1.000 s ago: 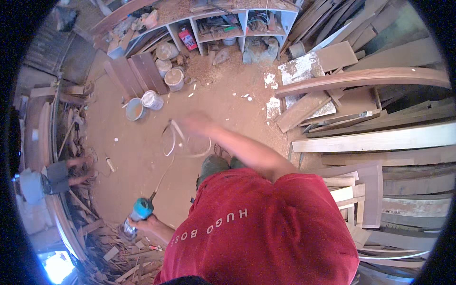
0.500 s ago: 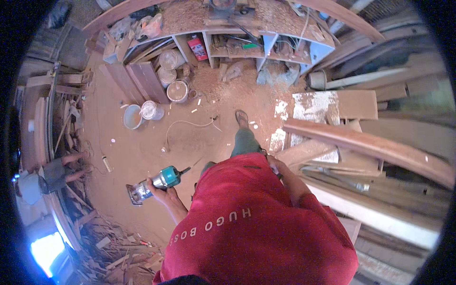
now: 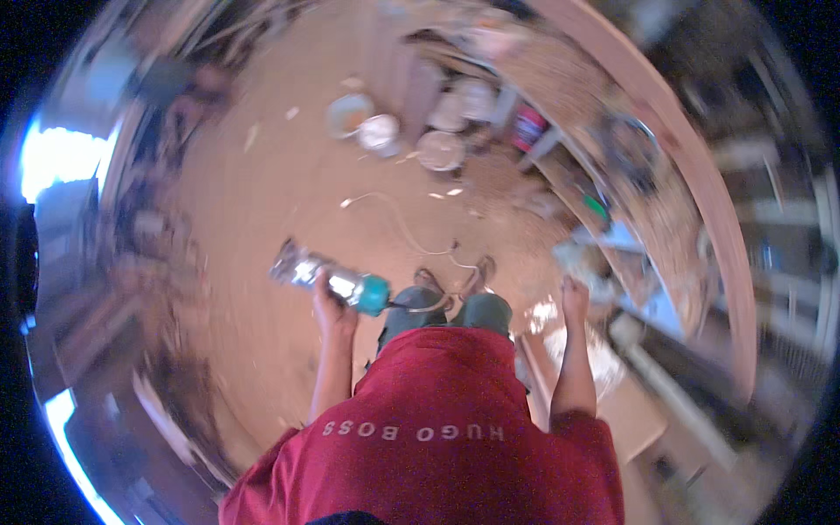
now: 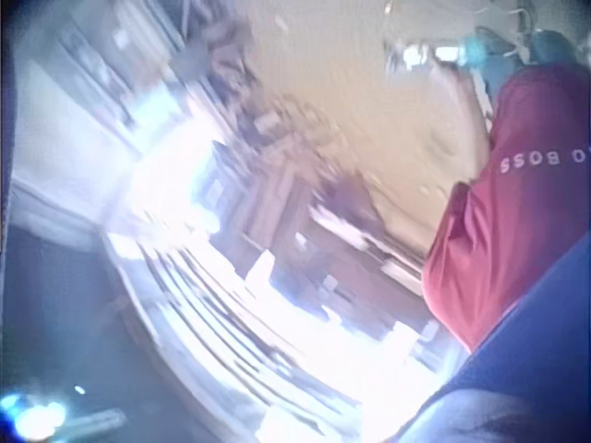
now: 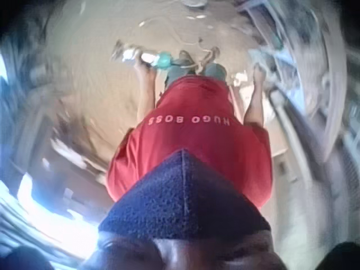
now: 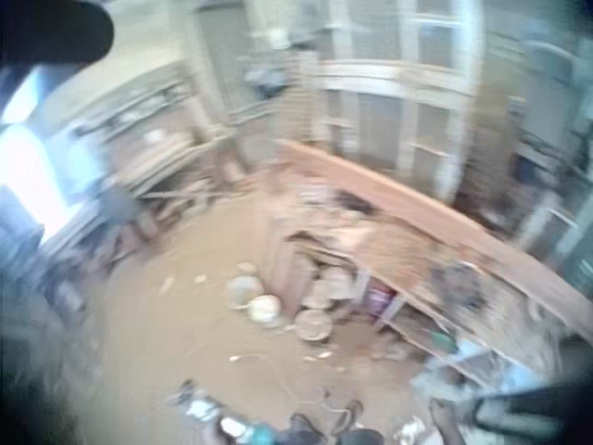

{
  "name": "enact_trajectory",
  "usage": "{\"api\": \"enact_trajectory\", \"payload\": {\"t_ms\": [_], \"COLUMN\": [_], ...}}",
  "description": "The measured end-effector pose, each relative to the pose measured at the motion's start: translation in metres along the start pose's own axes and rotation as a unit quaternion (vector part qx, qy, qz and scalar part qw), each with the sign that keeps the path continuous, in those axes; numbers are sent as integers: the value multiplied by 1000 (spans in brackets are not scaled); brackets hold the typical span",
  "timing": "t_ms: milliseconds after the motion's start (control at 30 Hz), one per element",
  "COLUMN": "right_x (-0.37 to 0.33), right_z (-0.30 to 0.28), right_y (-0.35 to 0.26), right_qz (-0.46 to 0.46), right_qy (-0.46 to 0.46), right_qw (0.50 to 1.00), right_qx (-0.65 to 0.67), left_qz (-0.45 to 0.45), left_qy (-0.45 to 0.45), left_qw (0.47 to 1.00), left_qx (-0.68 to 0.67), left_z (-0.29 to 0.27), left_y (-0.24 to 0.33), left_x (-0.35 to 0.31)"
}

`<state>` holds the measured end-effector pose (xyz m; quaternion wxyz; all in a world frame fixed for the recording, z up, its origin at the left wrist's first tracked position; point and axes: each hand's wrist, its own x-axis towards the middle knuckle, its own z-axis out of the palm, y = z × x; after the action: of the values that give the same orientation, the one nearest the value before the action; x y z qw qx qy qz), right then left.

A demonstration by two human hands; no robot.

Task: The person picks up a wood router and uses pliers and a wrench to loosen components, eventually removing the motor from the base.

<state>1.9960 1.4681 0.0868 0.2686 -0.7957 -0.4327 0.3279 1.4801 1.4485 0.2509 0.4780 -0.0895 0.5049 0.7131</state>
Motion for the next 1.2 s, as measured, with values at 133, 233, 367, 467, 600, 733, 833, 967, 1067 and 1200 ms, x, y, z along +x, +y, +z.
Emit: {"api": "enact_trajectory", "payload": {"t_ms": [133, 233, 367, 467, 600, 733, 833, 967, 1067, 1200], "right_x": [-2, -22, 1, 32, -2, -10, -8, 4, 39, 128], "right_z": [58, 79, 116, 139, 160, 198, 228, 283, 328, 392], "right_y": [-27, -23, -38, -90, -142, -142, -86, -19, 66, 110], "right_qz": [-82, -141, -158, -236, -130, -113, -106, -113, -142, -163], "right_qy": [-176, -315, -423, -391, -332, -340, -372, -404, -378, -326], "right_qw": [967, 923, 858, 821, 915, 923, 914, 883, 904, 931], "right_qx": [-166, -168, -247, -343, -190, -141, -118, -211, -142, -17], "left_qz": [15, 21, 6, 33, 40, 62, 84, 107, 94, 88], "left_qy": [48, 95, 148, 189, 200, 254, 245, 211, 172, 148], "left_qw": [997, 994, 985, 974, 973, 964, 966, 969, 978, 983], "left_qx": [-50, -42, -85, -120, -105, -49, 11, 64, 72, 57], "left_z": [-5, -4, -60, -86, -143, -141, -155, -188, -194, -155], "left_y": [-14, -17, -41, -33, -38, -44, -78, -138, -218, -311], "left_x": [2, -5, 20, 15, 43, 108, 165, 257, 312, 364]}}
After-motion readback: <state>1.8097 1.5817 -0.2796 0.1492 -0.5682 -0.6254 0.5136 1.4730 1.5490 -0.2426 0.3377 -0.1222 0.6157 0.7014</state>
